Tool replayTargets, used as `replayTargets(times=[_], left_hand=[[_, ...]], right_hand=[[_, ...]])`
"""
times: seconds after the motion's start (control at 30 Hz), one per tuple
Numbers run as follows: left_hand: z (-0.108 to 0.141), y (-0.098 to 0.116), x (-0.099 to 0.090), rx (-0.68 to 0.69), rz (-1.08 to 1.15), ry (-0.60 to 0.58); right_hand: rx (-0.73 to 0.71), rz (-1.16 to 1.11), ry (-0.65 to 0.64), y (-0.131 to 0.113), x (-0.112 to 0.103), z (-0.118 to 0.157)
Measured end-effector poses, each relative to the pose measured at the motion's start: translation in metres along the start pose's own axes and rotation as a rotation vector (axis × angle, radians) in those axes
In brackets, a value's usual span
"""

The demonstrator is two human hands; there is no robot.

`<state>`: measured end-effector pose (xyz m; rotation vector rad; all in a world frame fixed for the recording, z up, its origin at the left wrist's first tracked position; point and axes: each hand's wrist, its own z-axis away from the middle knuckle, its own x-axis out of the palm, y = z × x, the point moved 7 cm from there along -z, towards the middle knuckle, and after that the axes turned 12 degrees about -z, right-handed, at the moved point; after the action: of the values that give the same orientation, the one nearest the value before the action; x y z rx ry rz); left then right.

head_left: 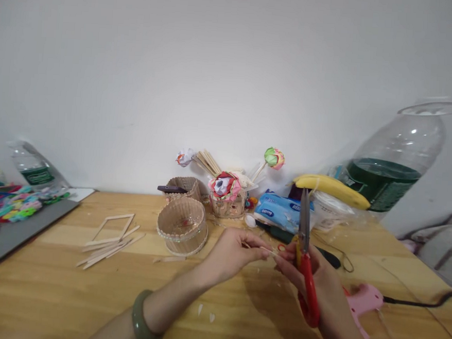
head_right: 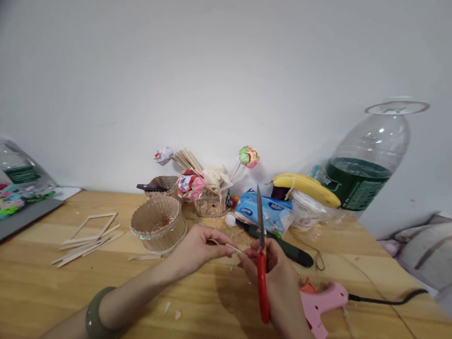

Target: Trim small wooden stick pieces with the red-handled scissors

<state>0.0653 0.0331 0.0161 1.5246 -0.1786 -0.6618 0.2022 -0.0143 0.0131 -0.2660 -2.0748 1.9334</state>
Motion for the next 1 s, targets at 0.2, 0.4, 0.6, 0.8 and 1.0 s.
replayTargets(times=[0.2,0.4,0.6,0.8,1.0], left_hand=[[0.001,0.006,-0.004,0.045,0.017,-0.085],[-0.002,0.013,-0.023,0.167,-0.058,0.069],[0.004,0.009,0.000,0.113,-0.100,-0.046],[0.004,0.014,-0.024,0.112,-0.238,0.092],[0.014,-0.021,0.000,-0.017,-0.550,-0.529]], right_hand=[[0.036,-0.062,0.049,0.002,-0.006,-0.003],[0.055,-0.092,0.079,0.002,-0.008,-0.004],[0.068,-0.070,0.013,0.000,0.001,-0.001],[0.079,-0.115,0.004,0.008,0.001,0.000],[0.041,-0.164,-0.017,0.017,0.000,-0.003]])
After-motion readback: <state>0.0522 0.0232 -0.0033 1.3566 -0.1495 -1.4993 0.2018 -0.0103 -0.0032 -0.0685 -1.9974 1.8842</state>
